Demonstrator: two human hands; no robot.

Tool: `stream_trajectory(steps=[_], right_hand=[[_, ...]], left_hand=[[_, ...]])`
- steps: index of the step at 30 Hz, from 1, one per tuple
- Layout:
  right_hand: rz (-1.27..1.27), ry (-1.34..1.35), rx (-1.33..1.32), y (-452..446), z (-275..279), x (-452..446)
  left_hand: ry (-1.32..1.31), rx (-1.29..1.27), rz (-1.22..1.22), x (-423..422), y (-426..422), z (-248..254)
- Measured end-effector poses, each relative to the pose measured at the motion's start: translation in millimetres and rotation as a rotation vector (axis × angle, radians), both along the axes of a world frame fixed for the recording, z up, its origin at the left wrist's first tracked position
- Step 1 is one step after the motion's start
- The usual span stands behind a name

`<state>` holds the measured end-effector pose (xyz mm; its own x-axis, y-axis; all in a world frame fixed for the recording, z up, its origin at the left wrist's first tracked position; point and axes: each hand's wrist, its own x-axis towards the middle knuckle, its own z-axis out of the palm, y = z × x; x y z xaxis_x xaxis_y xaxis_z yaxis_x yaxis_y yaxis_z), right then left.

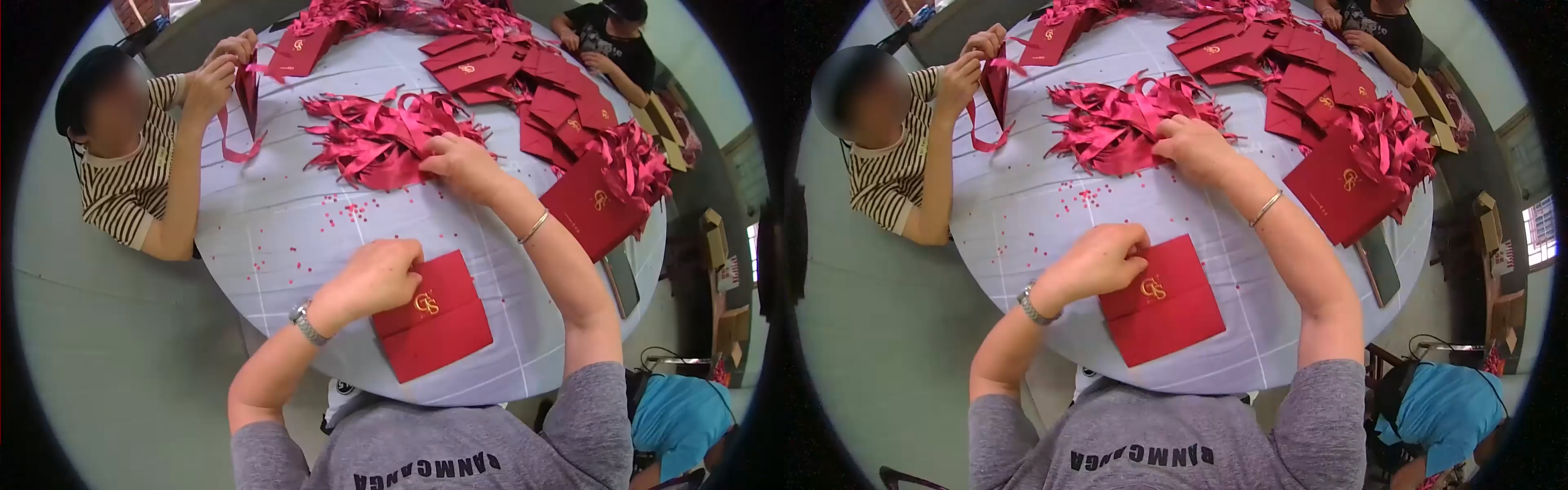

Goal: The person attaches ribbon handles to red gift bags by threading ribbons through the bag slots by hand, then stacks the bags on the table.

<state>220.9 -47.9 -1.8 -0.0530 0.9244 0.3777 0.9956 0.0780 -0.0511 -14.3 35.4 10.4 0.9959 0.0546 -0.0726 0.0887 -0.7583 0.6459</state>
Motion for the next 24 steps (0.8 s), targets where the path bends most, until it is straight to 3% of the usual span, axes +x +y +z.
stream_trajectory(steps=[8,10,11,13,16,20,22,24], right_hand=[[0.102,0.495,0.232,-52.9,13.4,-32.9],[-0.207,1.030,0.188,-83.0,23.4,-57.2],[-0.261,0.990,0.286,-89.9,28.3,-66.8],[-0.433,1.181,0.257,-109.6,36.9,-79.1],[-0.587,1.145,0.107,-125.1,40.2,-107.0],[-0.527,1.105,-0.013,-122.0,28.4,-143.1],[-0.419,0.830,0.069,-117.2,17.4,-152.9],[-0.453,0.785,0.007,-112.0,17.4,-157.8]], left_hand=[[0.075,-0.123,0.013,12.2,-3.8,12.2],[-0.007,-0.200,0.062,11.9,-3.8,7.1],[0.020,-0.220,0.054,10.5,-4.4,4.5],[-0.061,-0.247,0.095,11.4,-1.9,6.4],[0.094,-0.371,0.111,13.1,1.8,8.3],[0.197,-0.564,0.113,12.3,0.8,-1.3],[0.259,-0.650,0.119,12.6,3.2,-3.7],[0.322,-0.739,0.121,10.4,4.5,-6.7]])
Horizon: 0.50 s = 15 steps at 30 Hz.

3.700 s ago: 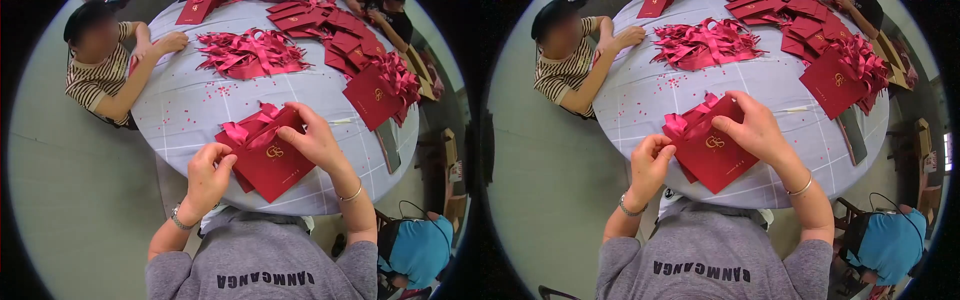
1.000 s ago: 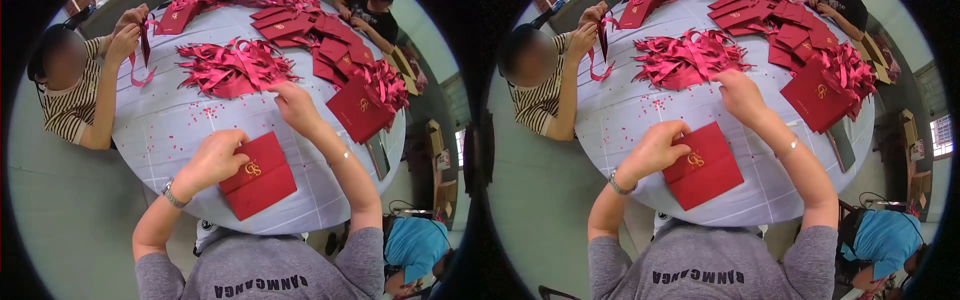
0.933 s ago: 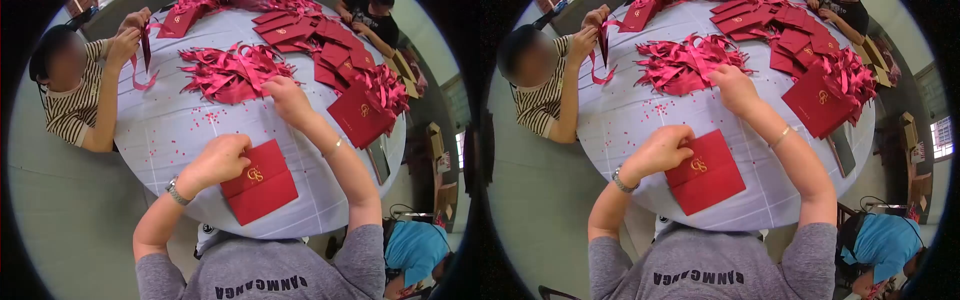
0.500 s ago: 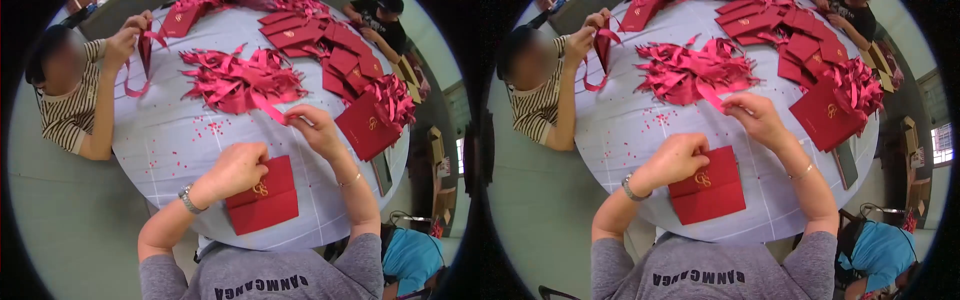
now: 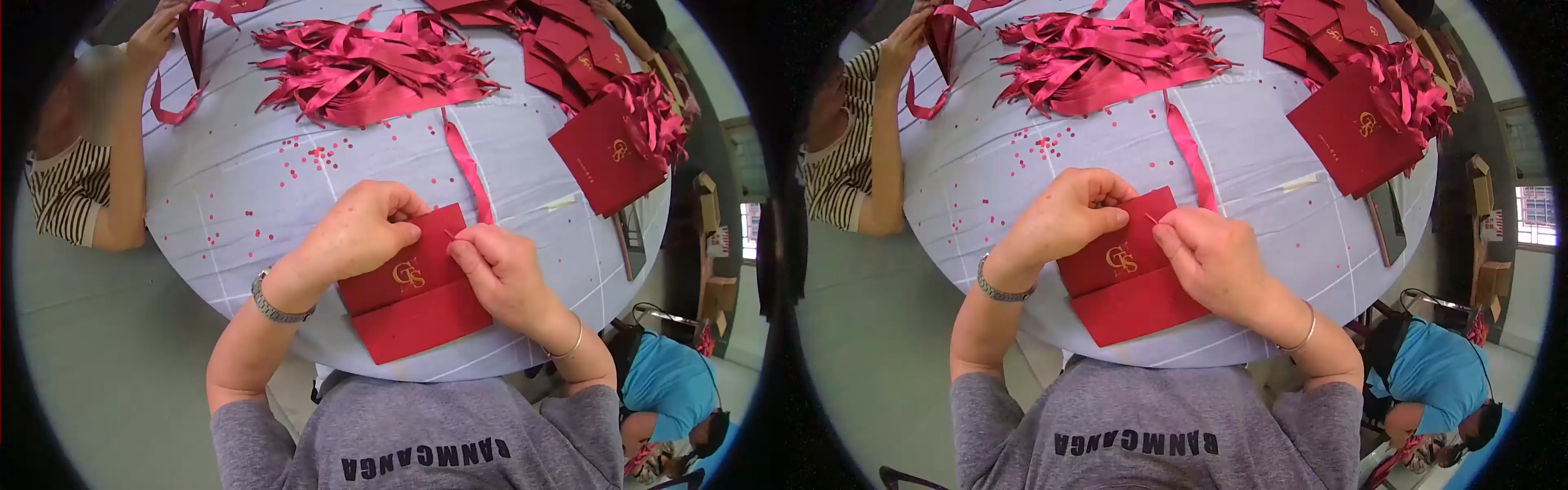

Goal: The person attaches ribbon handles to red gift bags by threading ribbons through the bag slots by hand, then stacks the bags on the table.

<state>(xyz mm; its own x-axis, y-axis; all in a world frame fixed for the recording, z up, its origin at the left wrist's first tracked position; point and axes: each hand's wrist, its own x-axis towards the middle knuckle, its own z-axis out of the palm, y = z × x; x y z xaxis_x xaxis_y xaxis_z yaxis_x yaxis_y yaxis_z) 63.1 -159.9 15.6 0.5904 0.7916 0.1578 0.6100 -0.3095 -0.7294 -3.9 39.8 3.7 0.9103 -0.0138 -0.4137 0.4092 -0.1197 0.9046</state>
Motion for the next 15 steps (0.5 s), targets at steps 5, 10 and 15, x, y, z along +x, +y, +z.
stream_trajectory(steps=[5,10,15], right_hand=[[0.045,-0.111,-0.113,5.0,-1.7,-1.9],[0.080,-0.149,-0.173,8.6,-1.4,0.9],[0.091,-0.170,-0.200,11.9,0.7,1.3]], left_hand=[[-0.063,0.165,-0.058,-1.8,2.6,8.4],[-0.076,0.153,-0.067,-2.0,4.5,5.2],[-0.043,0.077,-0.034,-1.5,5.3,5.2]])
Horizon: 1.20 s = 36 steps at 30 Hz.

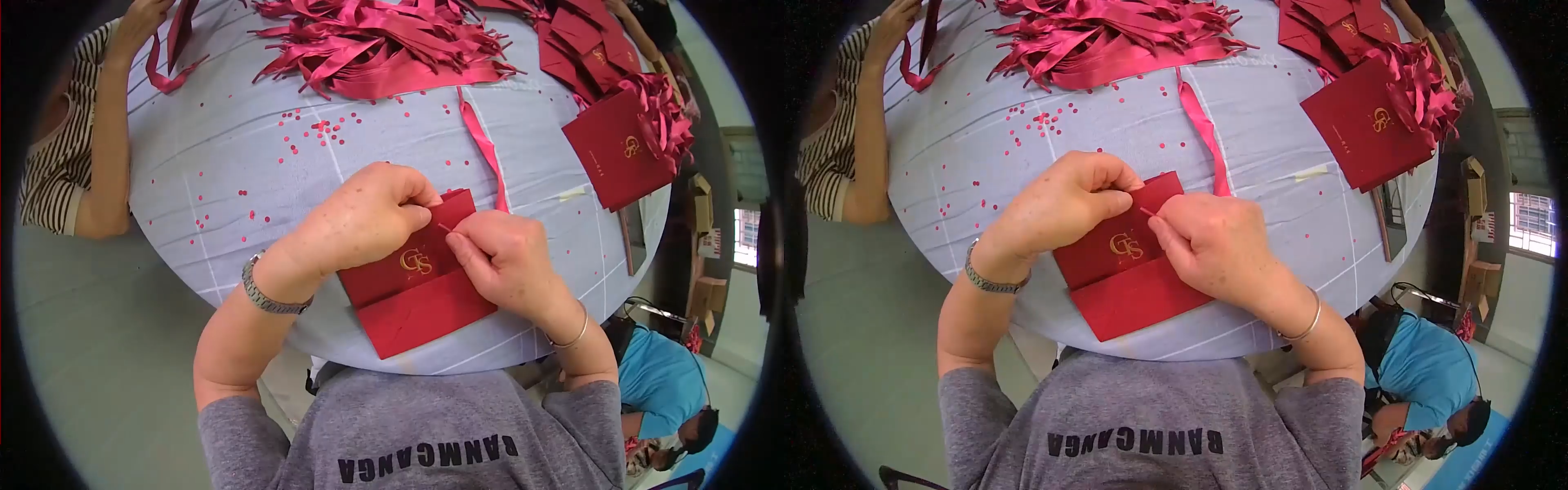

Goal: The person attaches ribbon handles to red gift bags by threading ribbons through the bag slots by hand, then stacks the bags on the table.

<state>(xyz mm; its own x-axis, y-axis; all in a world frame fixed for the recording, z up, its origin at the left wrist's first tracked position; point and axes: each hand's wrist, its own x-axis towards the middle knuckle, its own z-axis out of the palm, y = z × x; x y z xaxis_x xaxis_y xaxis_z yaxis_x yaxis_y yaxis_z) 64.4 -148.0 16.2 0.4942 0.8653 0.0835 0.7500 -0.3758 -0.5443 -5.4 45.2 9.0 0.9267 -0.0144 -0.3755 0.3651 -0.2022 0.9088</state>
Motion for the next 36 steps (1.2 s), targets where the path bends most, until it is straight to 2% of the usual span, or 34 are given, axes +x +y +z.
stream_trajectory(steps=[8,13,18,22,26,28,30,32,33,34,36], right_hand=[[-0.126,0.141,-0.047,8.2,0.3,-0.1],[-0.172,0.226,0.029,9.4,-2.0,-2.4],[-0.195,0.057,-0.047,15.6,2.4,-6.6],[-0.189,-0.134,-0.200,24.1,7.6,-10.5],[-0.163,-0.072,-0.245,35.0,17.3,-3.0],[-0.114,-0.091,-0.379,39.6,22.7,-2.3],[-0.070,-0.112,-0.341,35.7,27.1,-1.4],[-0.017,-0.139,-0.297,31.3,29.8,-0.9],[0.010,-0.163,-0.271,26.3,26.1,-4.9],[0.038,-0.186,-0.243,21.4,22.1,-8.1],[0.054,-0.210,-0.164,12.8,15.9,-10.8]], left_hand=[[-0.014,0.026,0.008,-1.0,-1.7,-3.4],[-0.083,0.059,0.030,-2.8,-1.9,-3.7],[-0.041,0.148,0.010,-4.3,-7.4,-0.5],[-0.158,0.194,0.097,-7.5,-14.0,-7.8],[-0.316,0.196,0.101,-13.1,-15.9,-6.9],[-0.335,0.206,0.092,-13.6,-14.0,-6.9],[-0.351,0.215,0.092,-13.8,-10.7,-5.9],[-0.147,-0.102,0.104,-10.2,-2.1,-1.1],[-0.043,-0.136,0.054,-9.5,4.4,3.9],[-0.048,-0.134,0.062,-9.5,7.1,7.0],[0.096,-0.349,0.008,-11.2,10.3,10.6]])
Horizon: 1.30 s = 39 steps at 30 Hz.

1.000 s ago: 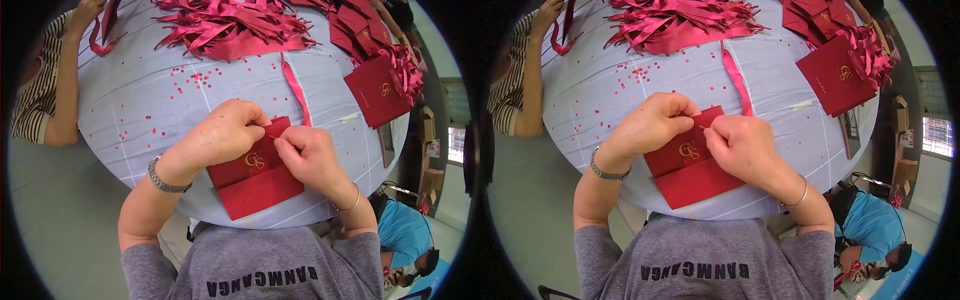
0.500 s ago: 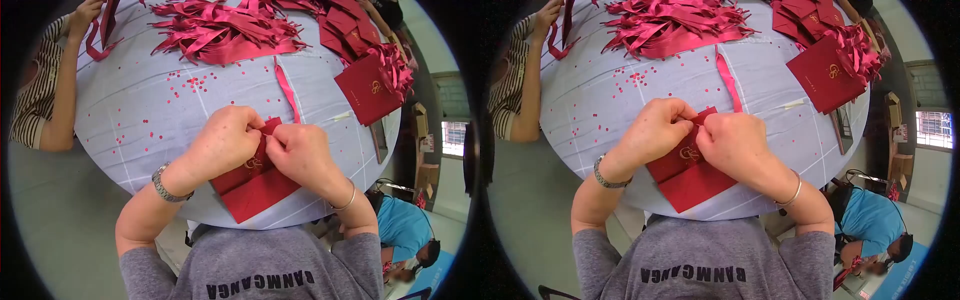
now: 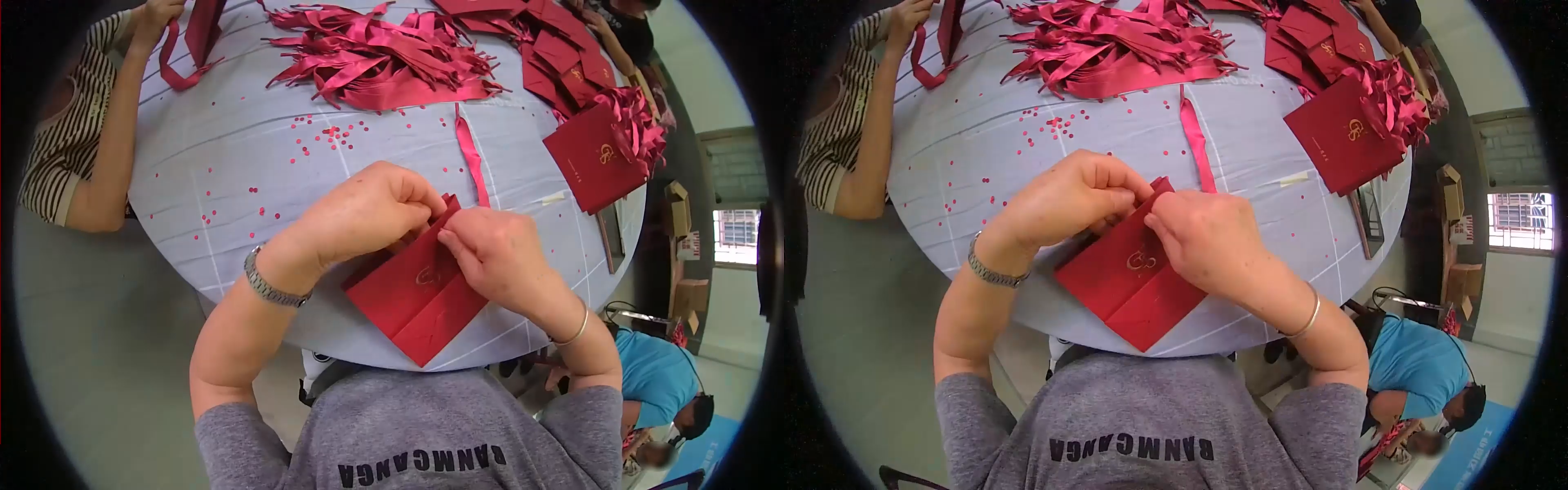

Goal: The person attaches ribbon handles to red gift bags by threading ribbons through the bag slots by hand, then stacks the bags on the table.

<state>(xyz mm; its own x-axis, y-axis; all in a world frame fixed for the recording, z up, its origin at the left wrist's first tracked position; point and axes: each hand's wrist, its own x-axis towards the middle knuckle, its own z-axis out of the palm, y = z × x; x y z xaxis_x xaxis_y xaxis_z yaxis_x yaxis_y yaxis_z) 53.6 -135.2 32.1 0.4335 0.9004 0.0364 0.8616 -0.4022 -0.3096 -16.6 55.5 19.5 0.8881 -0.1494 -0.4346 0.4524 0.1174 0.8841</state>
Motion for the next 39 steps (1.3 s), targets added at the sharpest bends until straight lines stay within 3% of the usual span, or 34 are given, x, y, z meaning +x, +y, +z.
stream_trajectory(steps=[1,3,6,14,16,18,20,25,28,30,31,33,36,37,39], right_hand=[[0.015,-0.016,0.075,-3.1,-4.1,-0.6],[0.012,-0.032,0.118,-5.3,-15.6,-1.7],[-0.014,-0.047,0.148,-7.2,-25.6,-4.1],[0.025,0.024,0.108,-13.2,-5.3,6.3],[-0.081,0.050,0.272,-8.5,2.3,15.8],[-0.050,0.093,0.241,-4.4,0.4,28.9],[0.077,0.435,0.217,-0.5,-4.5,41.9],[0.183,0.446,0.187,5.5,-4.4,51.2],[0.213,0.445,0.203,4.3,-5.3,54.0],[0.227,0.446,0.174,-1.0,-6.0,57.4],[0.187,0.448,0.154,-5.1,-6.8,60.0],[0.141,0.455,0.137,-10.3,-11.9,63.0],[0.142,0.497,0.133,-11.9,-16.6,64.3],[0.029,0.579,0.217,-11.1,-14.6,58.1],[-0.089,0.660,0.306,-16.3,-14.7,59.6]], left_hand=[[0.000,0.002,0.007,-1.5,-1.1,-3.8],[-0.365,0.359,-0.021,-2.1,-6.7,-19.6],[-0.447,0.526,-0.047,-1.0,-11.4,-30.1],[-0.588,0.684,-0.100,0.7,-16.9,-28.9],[-0.633,0.697,-0.082,0.4,-18.5,-31.7],[-0.656,0.701,-0.083,0.2,-18.4,-33.1],[-0.700,0.735,-0.074,-0.4,-18.8,-34.3],[-0.735,0.924,-0.115,-2.8,-20.7,-31.9],[-0.695,0.975,-0.062,-2.2,-10.9,-33.4],[-0.679,1.281,0.091,-1.8,5.6,-37.3],[-0.676,1.284,0.093,-2.4,16.6,-37.2],[-0.606,1.441,0.346,-4.8,33.9,-34.0],[-0.451,1.567,0.351,-7.5,33.9,-27.1],[-0.455,1.571,0.347,-9.8,32.7,-21.2],[-0.558,1.535,0.567,-19.4,26.4,-6.9]])
